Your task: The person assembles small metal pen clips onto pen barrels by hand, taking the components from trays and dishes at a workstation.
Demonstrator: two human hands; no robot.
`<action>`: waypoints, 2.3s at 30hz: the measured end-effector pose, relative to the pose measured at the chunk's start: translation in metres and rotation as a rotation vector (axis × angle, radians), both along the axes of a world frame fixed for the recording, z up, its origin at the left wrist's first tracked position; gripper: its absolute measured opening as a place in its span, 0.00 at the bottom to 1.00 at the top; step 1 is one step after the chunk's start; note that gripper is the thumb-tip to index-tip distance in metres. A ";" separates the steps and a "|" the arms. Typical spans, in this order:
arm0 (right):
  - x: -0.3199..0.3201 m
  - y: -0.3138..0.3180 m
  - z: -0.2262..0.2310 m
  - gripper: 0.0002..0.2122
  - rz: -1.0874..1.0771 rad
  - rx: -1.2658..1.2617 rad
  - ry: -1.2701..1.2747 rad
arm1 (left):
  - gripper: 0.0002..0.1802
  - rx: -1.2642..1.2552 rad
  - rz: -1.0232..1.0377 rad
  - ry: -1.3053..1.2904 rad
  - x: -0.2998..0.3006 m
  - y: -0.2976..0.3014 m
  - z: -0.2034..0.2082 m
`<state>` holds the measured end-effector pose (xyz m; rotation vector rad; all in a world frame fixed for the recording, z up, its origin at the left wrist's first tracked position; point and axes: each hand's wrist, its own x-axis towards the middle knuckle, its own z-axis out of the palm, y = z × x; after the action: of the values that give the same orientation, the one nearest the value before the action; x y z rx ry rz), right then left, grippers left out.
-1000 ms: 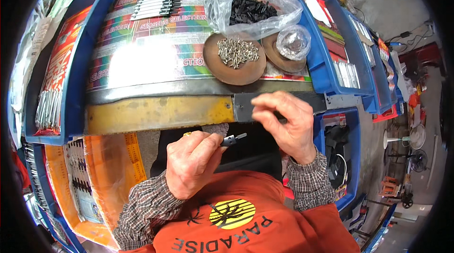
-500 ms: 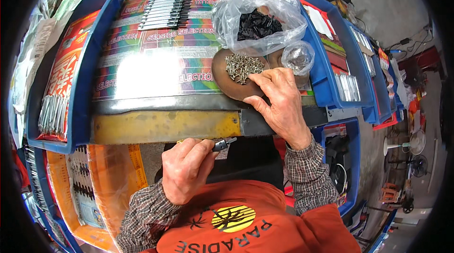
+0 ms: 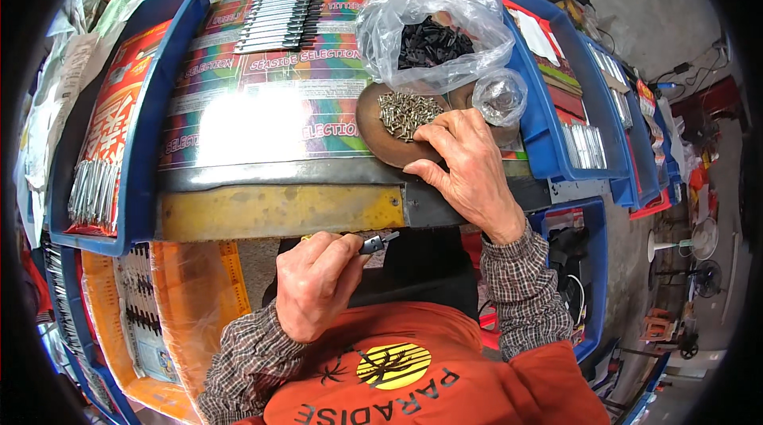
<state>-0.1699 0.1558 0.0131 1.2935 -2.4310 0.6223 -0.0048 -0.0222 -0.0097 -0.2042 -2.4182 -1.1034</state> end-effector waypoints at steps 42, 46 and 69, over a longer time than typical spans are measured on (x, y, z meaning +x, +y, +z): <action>0.082 0.006 -0.008 0.05 0.245 -0.448 -0.719 | 0.13 -0.030 -0.051 -0.068 0.011 0.015 0.012; 0.085 0.005 -0.007 0.04 0.212 -0.443 -0.773 | 0.13 -0.058 -0.048 -0.085 0.011 0.015 0.011; 0.096 0.009 -0.015 0.13 0.300 -0.261 -0.033 | 0.14 -0.216 -0.010 0.146 0.010 0.018 -0.002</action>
<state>-0.0736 0.1652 -0.0016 1.5534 -2.1066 1.0085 0.0055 -0.0040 -0.0120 -0.3550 -2.4030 -0.8000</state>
